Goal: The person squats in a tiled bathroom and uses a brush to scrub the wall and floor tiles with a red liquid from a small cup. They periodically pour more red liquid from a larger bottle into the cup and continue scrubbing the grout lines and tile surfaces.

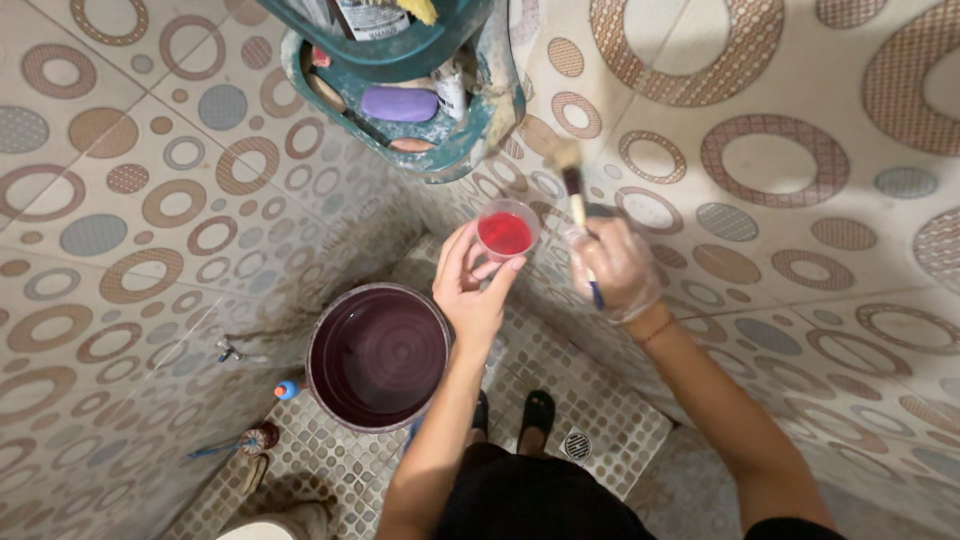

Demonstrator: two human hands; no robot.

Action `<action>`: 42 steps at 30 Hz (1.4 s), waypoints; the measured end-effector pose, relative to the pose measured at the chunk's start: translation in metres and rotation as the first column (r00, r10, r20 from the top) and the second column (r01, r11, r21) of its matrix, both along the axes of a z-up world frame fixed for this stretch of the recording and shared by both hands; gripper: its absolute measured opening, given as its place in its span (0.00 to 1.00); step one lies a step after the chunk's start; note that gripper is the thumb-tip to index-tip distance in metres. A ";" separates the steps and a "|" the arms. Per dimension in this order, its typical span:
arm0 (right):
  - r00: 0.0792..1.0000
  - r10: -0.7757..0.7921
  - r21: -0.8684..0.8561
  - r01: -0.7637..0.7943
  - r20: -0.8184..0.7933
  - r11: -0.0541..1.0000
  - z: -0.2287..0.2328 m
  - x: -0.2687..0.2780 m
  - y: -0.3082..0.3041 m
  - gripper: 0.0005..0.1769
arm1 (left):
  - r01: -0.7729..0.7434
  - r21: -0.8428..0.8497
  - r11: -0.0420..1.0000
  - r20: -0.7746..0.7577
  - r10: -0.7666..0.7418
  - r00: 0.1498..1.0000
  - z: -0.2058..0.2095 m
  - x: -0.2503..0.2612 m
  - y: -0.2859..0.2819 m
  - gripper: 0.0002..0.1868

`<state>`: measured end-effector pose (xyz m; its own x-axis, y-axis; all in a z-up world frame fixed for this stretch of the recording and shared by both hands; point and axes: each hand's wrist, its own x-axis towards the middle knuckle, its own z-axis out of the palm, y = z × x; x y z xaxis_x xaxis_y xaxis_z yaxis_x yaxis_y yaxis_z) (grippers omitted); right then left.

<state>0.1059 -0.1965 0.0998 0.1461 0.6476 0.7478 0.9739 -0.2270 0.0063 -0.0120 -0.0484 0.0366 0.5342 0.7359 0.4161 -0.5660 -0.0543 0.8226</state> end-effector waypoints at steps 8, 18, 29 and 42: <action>0.995 0.050 0.155 -0.063 0.082 0.986 0.032 0.015 0.019 0.10 | -0.044 0.001 0.999 -0.012 0.044 0.999 -0.001 -0.011 0.001 0.36; 0.998 0.042 0.193 -0.049 0.042 0.980 0.026 0.003 0.056 0.11 | -0.060 -0.002 0.998 -0.052 0.060 0.997 -0.005 -0.015 0.001 0.35; 0.997 0.050 0.251 -0.034 -0.056 0.967 -0.050 0.003 0.044 0.11 | -0.092 -0.004 0.996 -0.044 0.092 0.995 -0.014 -0.021 0.006 0.35; 0.992 0.085 0.215 -0.102 0.089 0.971 0.011 0.022 0.067 0.09 | -0.074 -0.019 0.997 -0.055 0.073 0.996 -0.020 -0.017 0.001 0.36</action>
<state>0.1274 -0.1294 0.1104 0.0277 0.4751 0.8795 0.9892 -0.1395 0.0442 -0.0290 -0.0470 0.0163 0.4995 0.7824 0.3719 -0.5160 -0.0762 0.8532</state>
